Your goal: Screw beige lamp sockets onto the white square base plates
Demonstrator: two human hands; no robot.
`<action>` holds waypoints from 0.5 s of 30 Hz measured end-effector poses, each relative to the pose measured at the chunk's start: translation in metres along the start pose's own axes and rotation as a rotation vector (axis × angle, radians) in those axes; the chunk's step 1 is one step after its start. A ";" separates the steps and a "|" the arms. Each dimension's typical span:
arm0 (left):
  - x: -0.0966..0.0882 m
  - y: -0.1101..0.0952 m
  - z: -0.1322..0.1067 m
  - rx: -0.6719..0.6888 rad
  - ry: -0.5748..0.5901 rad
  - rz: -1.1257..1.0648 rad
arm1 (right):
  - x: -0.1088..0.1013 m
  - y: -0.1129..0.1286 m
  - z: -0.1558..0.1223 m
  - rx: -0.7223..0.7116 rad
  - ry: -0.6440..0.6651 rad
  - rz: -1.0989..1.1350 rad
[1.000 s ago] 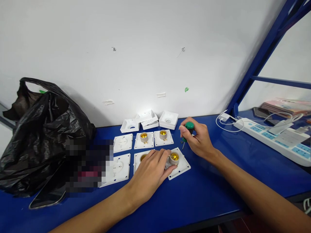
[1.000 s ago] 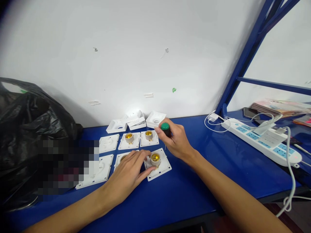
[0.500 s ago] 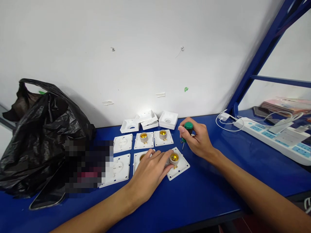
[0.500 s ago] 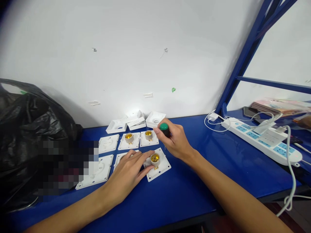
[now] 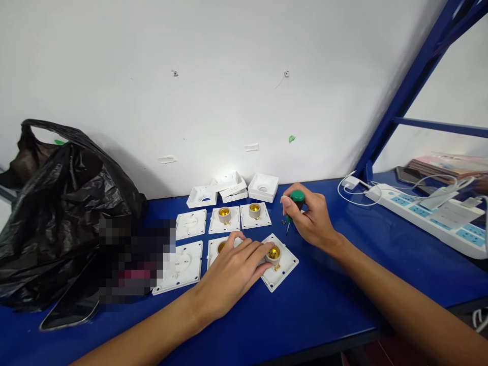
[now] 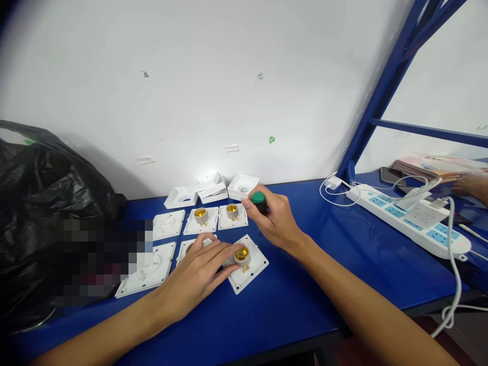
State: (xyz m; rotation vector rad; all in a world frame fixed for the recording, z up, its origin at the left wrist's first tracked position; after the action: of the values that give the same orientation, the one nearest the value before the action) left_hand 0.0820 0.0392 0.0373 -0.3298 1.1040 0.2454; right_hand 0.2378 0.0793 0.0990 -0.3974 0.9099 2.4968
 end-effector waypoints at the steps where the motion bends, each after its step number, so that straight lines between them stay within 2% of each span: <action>1: -0.001 -0.002 0.000 0.014 -0.006 -0.012 | -0.001 0.000 0.000 -0.003 -0.011 -0.003; 7: -0.006 -0.009 -0.004 0.067 -0.069 -0.044 | -0.004 -0.005 0.000 0.024 -0.040 -0.017; 15: -0.008 -0.009 -0.004 0.079 -0.042 -0.102 | -0.003 -0.010 0.000 0.018 -0.040 -0.016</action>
State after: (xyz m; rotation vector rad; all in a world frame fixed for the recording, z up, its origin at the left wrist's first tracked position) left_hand 0.0786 0.0291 0.0447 -0.3087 1.0488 0.1174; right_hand 0.2450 0.0849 0.0949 -0.3464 0.9096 2.4709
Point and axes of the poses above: each hand's wrist, its own z-axis towards the middle knuckle, its own x-axis out of the palm, y = z × x, the point moved 9 cm from there along z, towards the middle knuckle, and after that the axes turned 4 degrees about y, right-handed, at the moved point
